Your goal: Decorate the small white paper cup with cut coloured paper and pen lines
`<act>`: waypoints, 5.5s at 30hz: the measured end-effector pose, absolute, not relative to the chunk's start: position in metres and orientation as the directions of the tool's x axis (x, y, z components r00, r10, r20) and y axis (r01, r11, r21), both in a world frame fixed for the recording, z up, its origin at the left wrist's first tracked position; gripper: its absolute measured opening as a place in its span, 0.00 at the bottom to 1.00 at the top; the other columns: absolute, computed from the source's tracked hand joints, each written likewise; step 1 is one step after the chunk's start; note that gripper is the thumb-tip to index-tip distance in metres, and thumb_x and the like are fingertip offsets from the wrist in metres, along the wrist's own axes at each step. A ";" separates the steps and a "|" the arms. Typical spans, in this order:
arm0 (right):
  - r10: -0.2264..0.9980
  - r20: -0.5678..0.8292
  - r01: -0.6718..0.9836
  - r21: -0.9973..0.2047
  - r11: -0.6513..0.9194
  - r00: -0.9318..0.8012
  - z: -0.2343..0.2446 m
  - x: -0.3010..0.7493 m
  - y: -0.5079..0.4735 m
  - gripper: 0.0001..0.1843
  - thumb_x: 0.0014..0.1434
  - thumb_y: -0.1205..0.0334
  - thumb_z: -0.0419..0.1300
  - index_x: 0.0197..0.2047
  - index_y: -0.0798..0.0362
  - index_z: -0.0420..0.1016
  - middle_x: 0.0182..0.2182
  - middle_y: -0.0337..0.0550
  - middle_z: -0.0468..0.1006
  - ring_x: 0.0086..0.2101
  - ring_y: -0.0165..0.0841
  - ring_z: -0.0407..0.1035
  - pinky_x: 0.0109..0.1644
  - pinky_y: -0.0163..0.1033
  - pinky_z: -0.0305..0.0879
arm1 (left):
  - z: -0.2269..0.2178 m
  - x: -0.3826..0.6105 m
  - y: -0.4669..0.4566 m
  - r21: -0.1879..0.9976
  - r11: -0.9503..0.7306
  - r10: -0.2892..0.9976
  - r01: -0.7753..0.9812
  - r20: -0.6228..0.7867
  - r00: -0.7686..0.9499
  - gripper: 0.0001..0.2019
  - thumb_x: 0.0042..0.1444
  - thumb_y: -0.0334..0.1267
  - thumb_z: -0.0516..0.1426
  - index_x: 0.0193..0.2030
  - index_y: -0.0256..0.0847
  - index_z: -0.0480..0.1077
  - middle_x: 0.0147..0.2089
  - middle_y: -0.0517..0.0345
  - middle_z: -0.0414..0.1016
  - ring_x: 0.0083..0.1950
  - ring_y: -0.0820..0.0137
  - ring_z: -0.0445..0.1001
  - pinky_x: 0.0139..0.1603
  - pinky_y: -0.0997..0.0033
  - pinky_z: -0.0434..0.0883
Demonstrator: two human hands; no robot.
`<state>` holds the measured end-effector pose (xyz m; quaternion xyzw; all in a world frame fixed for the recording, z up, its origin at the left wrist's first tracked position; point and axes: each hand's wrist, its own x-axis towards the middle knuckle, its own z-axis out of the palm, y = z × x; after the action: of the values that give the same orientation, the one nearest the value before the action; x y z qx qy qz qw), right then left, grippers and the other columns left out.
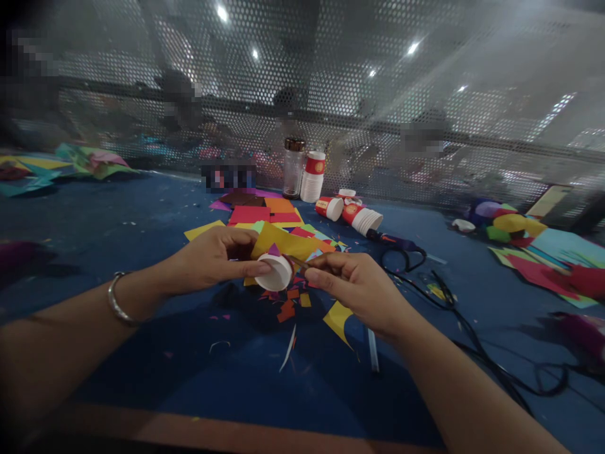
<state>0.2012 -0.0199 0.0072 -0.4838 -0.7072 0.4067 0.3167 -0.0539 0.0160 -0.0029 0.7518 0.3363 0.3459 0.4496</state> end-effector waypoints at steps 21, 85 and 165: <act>0.927 0.068 0.463 -0.851 0.247 -0.369 0.010 0.199 -0.021 0.21 0.60 0.43 0.66 0.40 0.53 0.87 0.28 0.42 0.79 0.24 0.28 0.62 0.24 0.34 0.49 | 0.002 -0.048 0.010 0.899 -0.383 0.800 0.213 0.207 0.563 0.19 0.52 0.44 0.67 0.23 0.40 0.63 0.24 0.68 0.57 0.26 0.77 0.54 0.26 0.73 0.54; 0.925 0.091 0.348 -0.909 0.229 -0.370 0.011 0.198 -0.023 0.19 0.59 0.45 0.68 0.41 0.53 0.88 0.21 0.37 0.71 0.21 0.25 0.54 0.22 0.33 0.50 | 0.003 -0.052 0.013 0.972 -0.234 0.790 0.022 0.176 0.588 0.08 0.48 0.36 0.72 0.30 0.38 0.79 0.30 0.61 0.78 0.33 0.74 0.74 0.37 0.73 0.73; 0.955 0.076 0.318 -0.933 0.170 -0.287 0.013 0.196 -0.024 0.26 0.51 0.38 0.71 0.34 0.56 0.84 0.16 0.29 0.57 0.19 0.23 0.44 0.21 0.34 0.43 | -0.005 -0.054 0.017 0.973 -0.211 0.854 0.094 0.136 0.501 0.24 0.48 0.43 0.72 0.49 0.41 0.72 0.39 0.58 0.81 0.39 0.69 0.79 0.41 0.69 0.73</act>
<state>0.1955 -0.0238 0.0130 -0.4733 -0.6725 0.4371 0.3644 -0.0544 0.0165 -0.0050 0.6889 0.3443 0.3617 0.5254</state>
